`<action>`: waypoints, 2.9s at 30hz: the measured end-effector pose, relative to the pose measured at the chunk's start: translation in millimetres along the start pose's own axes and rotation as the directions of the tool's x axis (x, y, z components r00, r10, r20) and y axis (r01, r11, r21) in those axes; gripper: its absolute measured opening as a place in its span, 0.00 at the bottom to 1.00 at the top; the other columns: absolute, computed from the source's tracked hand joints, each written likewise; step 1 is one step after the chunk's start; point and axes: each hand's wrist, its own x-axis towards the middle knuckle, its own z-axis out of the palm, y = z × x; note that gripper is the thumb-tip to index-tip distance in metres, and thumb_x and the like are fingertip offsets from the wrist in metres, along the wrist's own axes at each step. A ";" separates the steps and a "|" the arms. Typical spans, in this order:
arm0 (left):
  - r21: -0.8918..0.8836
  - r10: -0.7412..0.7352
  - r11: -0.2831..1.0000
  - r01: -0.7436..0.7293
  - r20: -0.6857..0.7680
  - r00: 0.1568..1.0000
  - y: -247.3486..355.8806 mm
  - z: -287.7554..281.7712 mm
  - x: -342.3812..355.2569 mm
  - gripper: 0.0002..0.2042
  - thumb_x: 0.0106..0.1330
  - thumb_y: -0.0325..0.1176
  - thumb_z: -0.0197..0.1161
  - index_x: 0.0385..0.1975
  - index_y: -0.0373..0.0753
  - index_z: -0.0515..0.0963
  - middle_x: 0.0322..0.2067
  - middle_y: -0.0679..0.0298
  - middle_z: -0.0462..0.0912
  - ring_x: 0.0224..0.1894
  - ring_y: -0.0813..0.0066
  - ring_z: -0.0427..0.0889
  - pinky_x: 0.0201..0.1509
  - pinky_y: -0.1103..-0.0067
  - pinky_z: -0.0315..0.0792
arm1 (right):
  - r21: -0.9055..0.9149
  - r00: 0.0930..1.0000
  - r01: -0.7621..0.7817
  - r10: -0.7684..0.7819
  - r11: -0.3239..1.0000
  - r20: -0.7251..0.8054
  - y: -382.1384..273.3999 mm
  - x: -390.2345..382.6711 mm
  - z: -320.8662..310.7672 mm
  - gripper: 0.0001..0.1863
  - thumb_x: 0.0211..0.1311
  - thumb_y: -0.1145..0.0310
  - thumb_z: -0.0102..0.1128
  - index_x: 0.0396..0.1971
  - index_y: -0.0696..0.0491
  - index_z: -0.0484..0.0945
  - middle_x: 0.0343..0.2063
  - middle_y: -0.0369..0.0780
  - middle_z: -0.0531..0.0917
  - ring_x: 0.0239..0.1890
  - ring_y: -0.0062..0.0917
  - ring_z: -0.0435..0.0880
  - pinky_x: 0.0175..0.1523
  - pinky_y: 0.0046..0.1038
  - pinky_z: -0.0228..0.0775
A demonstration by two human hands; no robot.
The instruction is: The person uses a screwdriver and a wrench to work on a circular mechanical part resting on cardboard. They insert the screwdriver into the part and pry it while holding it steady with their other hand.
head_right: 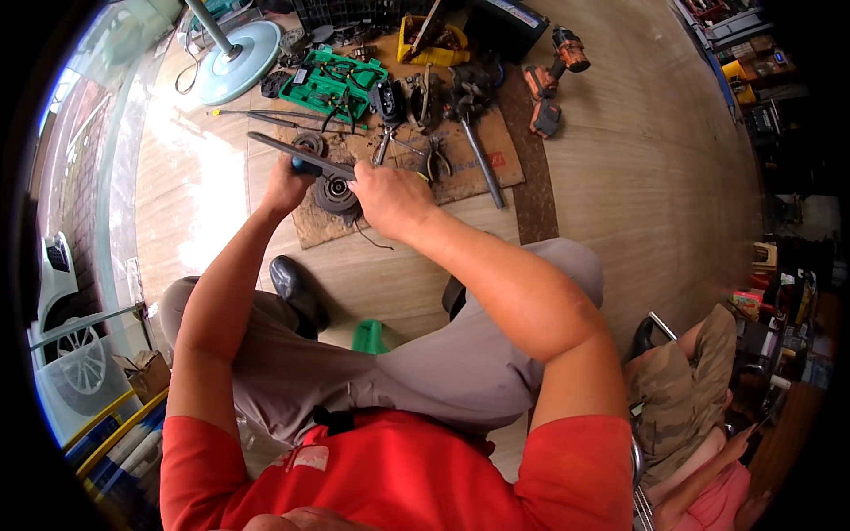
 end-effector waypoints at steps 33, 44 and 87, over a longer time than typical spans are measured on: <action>-0.053 0.025 0.998 -0.027 -0.038 0.999 -3.8 1.7 2.7 0.12 0.54 0.24 0.62 0.40 0.37 0.79 0.33 0.55 0.84 0.39 0.64 0.83 0.47 0.73 0.74 | -0.026 0.999 0.039 -0.039 0.999 0.019 -2.3 0.1 -5.3 0.13 0.73 0.61 0.48 0.36 0.56 0.69 0.26 0.50 0.83 0.33 0.49 0.84 0.38 0.49 0.73; -0.073 0.044 0.996 -0.050 -0.087 0.995 6.5 14.7 5.3 0.14 0.54 0.25 0.65 0.42 0.37 0.77 0.32 0.56 0.84 0.38 0.64 0.83 0.46 0.72 0.75 | 0.063 0.997 -0.002 0.007 0.998 -0.075 1.6 2.6 -18.5 0.12 0.70 0.62 0.52 0.36 0.57 0.70 0.30 0.51 0.83 0.36 0.51 0.83 0.41 0.51 0.72; 0.118 -0.026 0.992 0.037 -0.097 0.995 30.5 17.7 -2.6 0.17 0.55 0.31 0.70 0.43 0.35 0.75 0.34 0.51 0.85 0.39 0.55 0.85 0.45 0.68 0.77 | -0.026 0.999 -0.038 0.038 0.999 -0.005 10.2 -4.4 -16.1 0.14 0.72 0.61 0.50 0.37 0.58 0.73 0.30 0.51 0.85 0.36 0.47 0.86 0.43 0.46 0.76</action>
